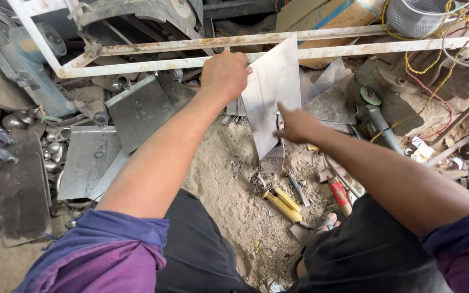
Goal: The person holds a metal sheet while a partner welds a metal tube fitting onto it. The partner then chips the weld with a hand tool, measures the component with a measuring tape, and handles the metal assembly by hand.
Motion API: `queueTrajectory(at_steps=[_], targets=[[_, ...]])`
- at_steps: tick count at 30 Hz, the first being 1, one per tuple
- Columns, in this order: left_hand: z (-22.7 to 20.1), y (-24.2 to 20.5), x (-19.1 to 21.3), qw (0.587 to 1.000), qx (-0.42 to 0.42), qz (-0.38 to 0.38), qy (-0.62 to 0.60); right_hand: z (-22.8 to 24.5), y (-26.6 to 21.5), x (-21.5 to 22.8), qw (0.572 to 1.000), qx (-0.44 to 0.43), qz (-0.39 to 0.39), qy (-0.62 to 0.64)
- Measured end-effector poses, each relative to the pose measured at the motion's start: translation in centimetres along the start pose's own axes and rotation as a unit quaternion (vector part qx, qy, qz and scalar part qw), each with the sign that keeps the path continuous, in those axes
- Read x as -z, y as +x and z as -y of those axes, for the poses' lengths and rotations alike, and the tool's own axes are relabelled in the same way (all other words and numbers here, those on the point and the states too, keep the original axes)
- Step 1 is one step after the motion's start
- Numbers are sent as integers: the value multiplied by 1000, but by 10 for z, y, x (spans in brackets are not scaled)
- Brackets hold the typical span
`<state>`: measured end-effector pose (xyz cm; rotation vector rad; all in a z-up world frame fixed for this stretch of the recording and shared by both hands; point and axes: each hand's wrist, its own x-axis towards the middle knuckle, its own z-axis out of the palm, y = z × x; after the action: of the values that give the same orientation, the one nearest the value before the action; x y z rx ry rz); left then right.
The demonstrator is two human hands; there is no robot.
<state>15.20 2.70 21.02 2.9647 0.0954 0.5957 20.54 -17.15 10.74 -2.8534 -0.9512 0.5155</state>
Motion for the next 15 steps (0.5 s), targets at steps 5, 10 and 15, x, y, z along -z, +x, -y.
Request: queueTrajectory(at_steps=[5, 10, 15], targets=[[12, -2, -8, 999, 13, -18, -39, -42, 16, 79, 996, -28, -62, -54], [27, -14, -33, 978, 38, -128, -159, -98, 17, 92, 991, -51, -120, 15], [21, -16, -28, 977, 37, -78, -195, -110, 30, 73, 999, 6, -52, 14]])
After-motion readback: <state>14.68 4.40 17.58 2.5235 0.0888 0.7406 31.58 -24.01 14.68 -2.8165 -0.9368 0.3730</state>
